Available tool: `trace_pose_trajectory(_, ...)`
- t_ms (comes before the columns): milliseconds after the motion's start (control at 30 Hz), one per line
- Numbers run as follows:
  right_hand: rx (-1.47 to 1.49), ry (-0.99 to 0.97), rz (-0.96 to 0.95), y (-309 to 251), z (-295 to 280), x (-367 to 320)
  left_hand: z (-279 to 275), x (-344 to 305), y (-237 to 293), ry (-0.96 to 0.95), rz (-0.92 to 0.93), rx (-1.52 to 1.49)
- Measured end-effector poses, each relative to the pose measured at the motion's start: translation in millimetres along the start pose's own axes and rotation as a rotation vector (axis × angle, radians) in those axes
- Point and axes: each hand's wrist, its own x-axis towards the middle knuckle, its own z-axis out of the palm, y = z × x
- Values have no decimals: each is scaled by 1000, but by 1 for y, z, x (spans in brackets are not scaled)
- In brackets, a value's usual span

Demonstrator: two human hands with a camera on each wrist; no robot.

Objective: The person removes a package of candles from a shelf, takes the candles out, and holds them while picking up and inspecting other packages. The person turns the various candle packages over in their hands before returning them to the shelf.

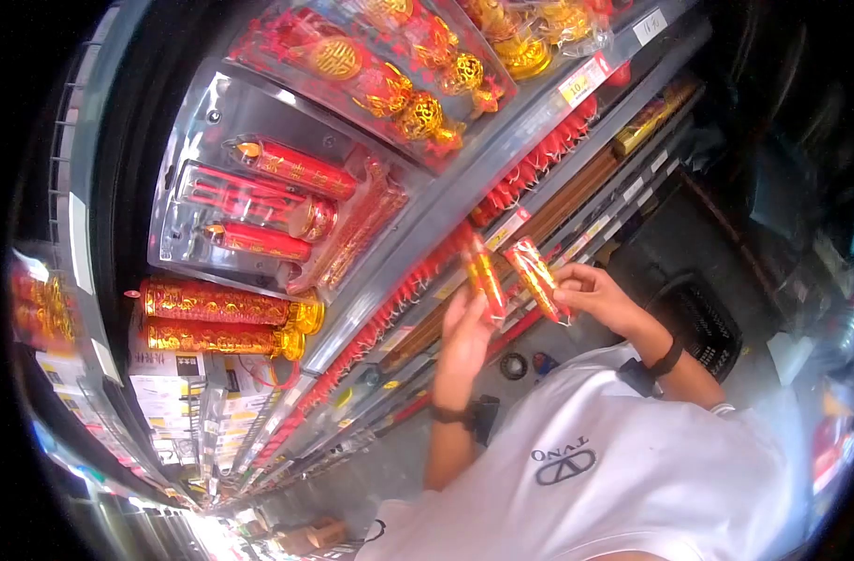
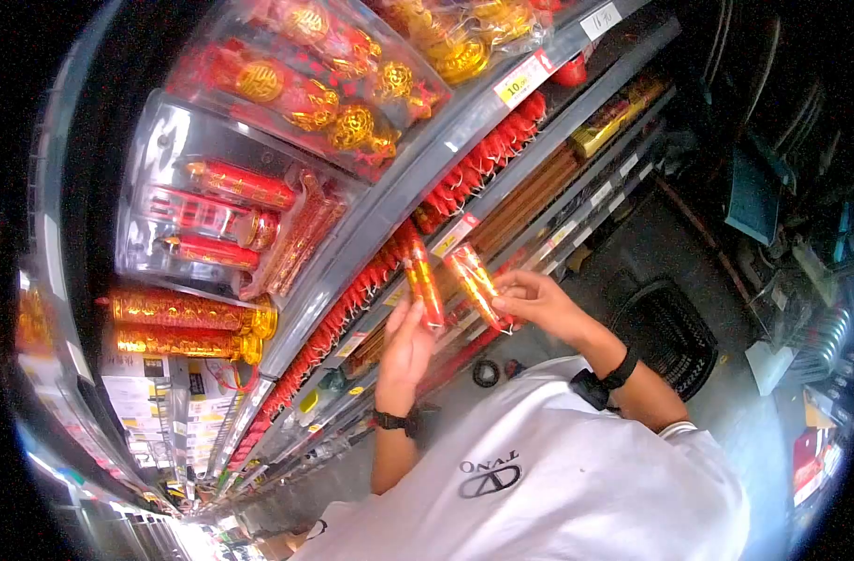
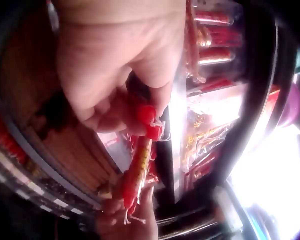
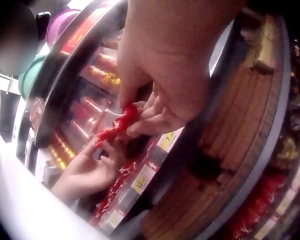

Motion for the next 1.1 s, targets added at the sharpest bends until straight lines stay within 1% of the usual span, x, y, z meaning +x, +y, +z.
trace_pose_trajectory(100,-6,4,-2,-2,-3,-2,-16,7,9,-5,20,5)
trace_pose_trajectory(133,-1,20,3,-5,-2,-2,-14,9,12,77,42,25)
trace_pose_trajectory(200,10,52,16,-9,0,-5,-22,16,14,85,58,-24)
trace_pose_trajectory(267,5,44,-1,-5,-2,-4,-27,19,13,112,54,-107)
trace_pose_trajectory(467,-51,63,-15,-2,2,-2,-33,21,10,137,73,-204)
trace_pose_trajectory(567,-94,60,-4,-2,7,-3,-30,16,11,115,156,-246)
trace_pose_trajectory(667,-113,58,-11,-1,12,-2,-52,19,0,155,145,-354)
trace_pose_trajectory(767,-111,86,7,-1,16,-2,-42,14,10,197,129,-462)
trace_pose_trajectory(867,-114,72,14,0,16,2,-64,17,3,69,148,-550)
trace_pose_trajectory(967,-128,77,26,8,16,6,-55,18,13,45,148,-599)
trace_pose_trajectory(1000,-133,85,27,9,16,6,-56,19,11,28,146,-567)
trace_pose_trajectory(1100,-127,45,32,7,19,7,-48,13,1,107,118,-333)
